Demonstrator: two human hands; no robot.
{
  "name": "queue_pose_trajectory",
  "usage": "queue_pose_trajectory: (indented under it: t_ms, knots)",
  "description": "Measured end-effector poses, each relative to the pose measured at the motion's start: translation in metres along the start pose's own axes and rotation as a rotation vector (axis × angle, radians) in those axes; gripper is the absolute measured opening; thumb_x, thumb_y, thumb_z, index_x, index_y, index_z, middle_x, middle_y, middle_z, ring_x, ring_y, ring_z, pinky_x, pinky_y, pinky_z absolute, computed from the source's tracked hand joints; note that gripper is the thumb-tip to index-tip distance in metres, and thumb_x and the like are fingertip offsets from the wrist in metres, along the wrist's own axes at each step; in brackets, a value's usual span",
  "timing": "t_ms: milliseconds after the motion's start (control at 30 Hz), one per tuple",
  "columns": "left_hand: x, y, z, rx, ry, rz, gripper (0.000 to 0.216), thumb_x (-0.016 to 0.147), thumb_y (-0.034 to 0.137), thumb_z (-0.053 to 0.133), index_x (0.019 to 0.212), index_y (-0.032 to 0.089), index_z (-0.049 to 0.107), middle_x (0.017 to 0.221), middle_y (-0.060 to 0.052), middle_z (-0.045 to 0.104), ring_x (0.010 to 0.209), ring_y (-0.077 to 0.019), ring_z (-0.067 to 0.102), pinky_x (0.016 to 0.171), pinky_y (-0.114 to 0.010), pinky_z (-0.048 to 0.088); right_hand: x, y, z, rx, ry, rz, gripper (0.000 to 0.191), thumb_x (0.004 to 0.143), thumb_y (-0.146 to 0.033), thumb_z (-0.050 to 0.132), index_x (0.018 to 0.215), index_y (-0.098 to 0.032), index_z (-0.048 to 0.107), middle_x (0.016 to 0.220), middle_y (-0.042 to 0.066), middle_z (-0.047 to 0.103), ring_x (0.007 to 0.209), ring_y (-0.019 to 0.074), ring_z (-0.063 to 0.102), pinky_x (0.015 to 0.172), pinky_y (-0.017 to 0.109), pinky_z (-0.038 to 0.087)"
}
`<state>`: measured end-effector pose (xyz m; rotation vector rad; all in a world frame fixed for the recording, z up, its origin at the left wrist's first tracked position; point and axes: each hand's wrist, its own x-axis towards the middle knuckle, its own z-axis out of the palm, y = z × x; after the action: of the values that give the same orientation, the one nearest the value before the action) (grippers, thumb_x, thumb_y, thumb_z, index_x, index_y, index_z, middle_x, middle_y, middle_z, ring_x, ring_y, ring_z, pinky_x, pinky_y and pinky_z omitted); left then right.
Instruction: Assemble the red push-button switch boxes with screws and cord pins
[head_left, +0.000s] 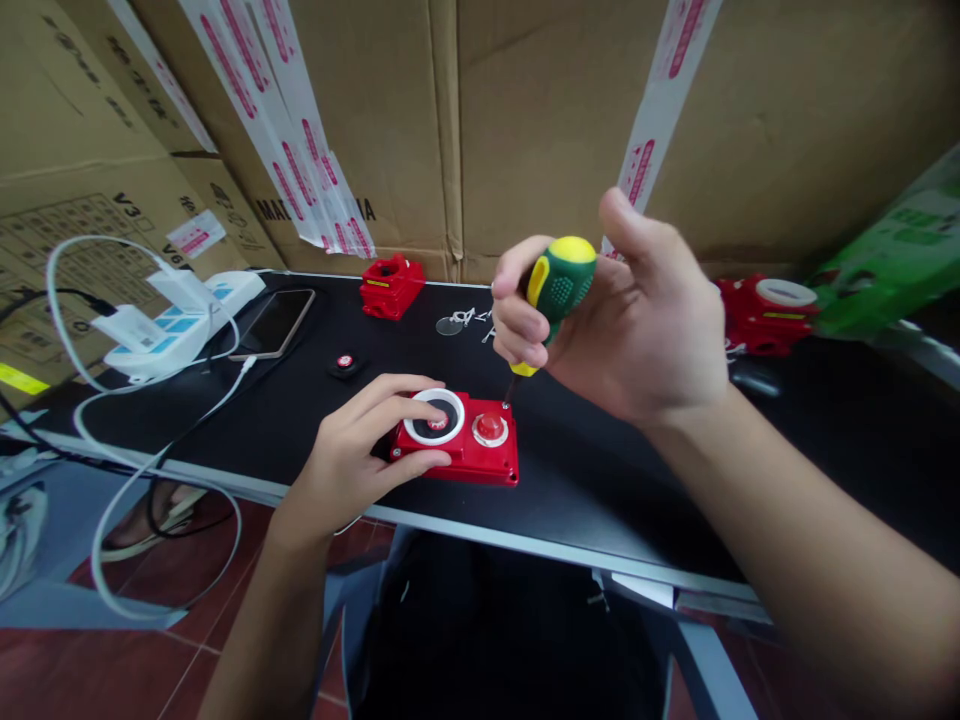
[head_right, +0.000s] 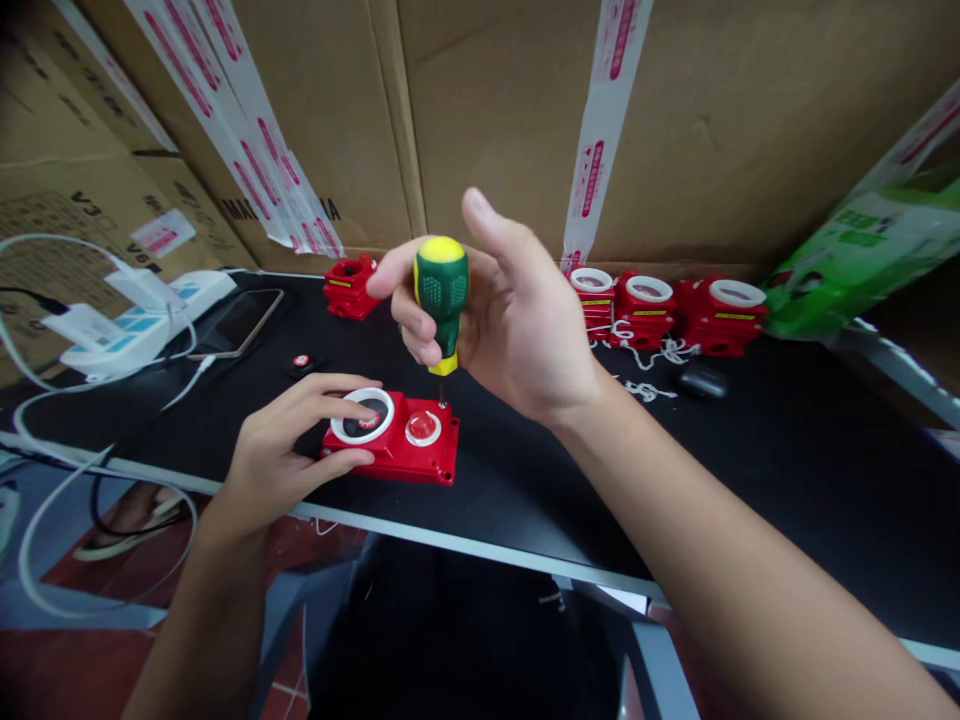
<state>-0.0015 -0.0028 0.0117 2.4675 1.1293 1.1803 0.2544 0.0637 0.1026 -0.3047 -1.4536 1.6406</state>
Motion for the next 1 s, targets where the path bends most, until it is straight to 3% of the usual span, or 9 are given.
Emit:
queue_pose_trajectory:
  t_ms: [233,367,433,500,600,700,800,1000]
  knots:
    - [0.001,0.0,-0.001,-0.005,-0.006,-0.009,0.028,0.094,0.029,0.088,0.118,0.022,0.074,0.137,-0.011,0.074,0.125,-0.0242,0.074,0.106,-0.036,0.06,-0.001,0.004,0.001,-0.116,0.008,-0.026,0.06,0.097,-0.078,0.068,0.086,-0.019,0.073,0.079,0.002,0.066,0.068,0.015,0.064,0.066,0.029,0.057]
    - [0.001,-0.001,0.0,-0.004,-0.008,0.002,0.027,0.095,0.03,0.087,0.118,0.022,0.074,0.137,-0.012,0.074,0.124,-0.025,0.075,0.105,-0.037,0.061,-0.001,0.004,0.004,-0.177,0.12,-0.072,0.049,0.08,-0.058,0.096,0.078,-0.022,0.063,0.083,0.001,0.069,0.074,0.0153,0.067,0.063,0.027,0.055]
    - [0.001,-0.001,0.0,-0.005,-0.007,-0.002,0.027,0.095,0.03,0.086,0.118,0.022,0.073,0.137,-0.012,0.075,0.123,-0.025,0.075,0.105,-0.037,0.061,-0.001,0.004,0.004,-0.182,0.174,-0.094,0.05,0.076,-0.051,0.101,0.076,-0.023,0.059,0.083,0.0,0.069,0.073,0.0157,0.066,0.061,0.027,0.054]
    - [0.0,0.0,0.0,-0.006,-0.008,-0.004,0.028,0.095,0.03,0.087,0.118,0.022,0.074,0.137,-0.012,0.074,0.124,-0.0251,0.075,0.106,-0.037,0.061,0.0,0.003,0.002,-0.139,0.156,-0.098,0.046,0.085,-0.057,0.092,0.081,-0.024,0.061,0.083,0.0,0.07,0.069,0.0163,0.065,0.062,0.029,0.054]
    - [0.0,0.0,0.0,-0.006,-0.008,-0.005,0.027,0.095,0.029,0.087,0.118,0.022,0.074,0.137,-0.012,0.074,0.124,-0.0252,0.074,0.106,-0.038,0.061,0.0,0.0,-0.002,-0.055,0.057,-0.052,0.054,0.105,-0.074,0.058,0.089,-0.023,0.066,0.068,-0.001,0.061,0.055,0.0145,0.053,0.059,0.032,0.05]
    - [0.0,0.0,0.0,0.0,-0.009,-0.005,0.027,0.095,0.029,0.086,0.118,0.022,0.073,0.137,-0.012,0.074,0.124,-0.0259,0.074,0.106,-0.039,0.061,0.002,-0.001,-0.006,-0.071,-0.013,-0.019,0.073,0.104,-0.086,0.039,0.08,-0.023,0.067,0.058,-0.003,0.044,0.047,0.0135,0.037,0.052,0.033,0.044]
    - [0.0,0.0,-0.001,0.007,-0.008,0.001,0.027,0.095,0.029,0.086,0.118,0.022,0.073,0.136,-0.012,0.075,0.123,-0.0264,0.075,0.105,-0.04,0.061,0.004,0.003,-0.008,-0.04,-0.023,-0.065,0.078,0.1,-0.091,0.038,0.075,-0.022,0.065,0.059,-0.002,0.044,0.049,0.0142,0.038,0.052,0.033,0.046]
    - [0.001,-0.001,0.0,0.013,0.003,0.012,0.026,0.096,0.029,0.086,0.117,0.021,0.073,0.135,-0.012,0.074,0.122,-0.0256,0.075,0.106,-0.038,0.061,0.007,0.014,-0.011,0.001,0.027,-0.11,0.059,0.099,-0.077,0.065,0.088,-0.02,0.07,0.078,0.0,0.061,0.063,0.0124,0.057,0.066,0.029,0.056]
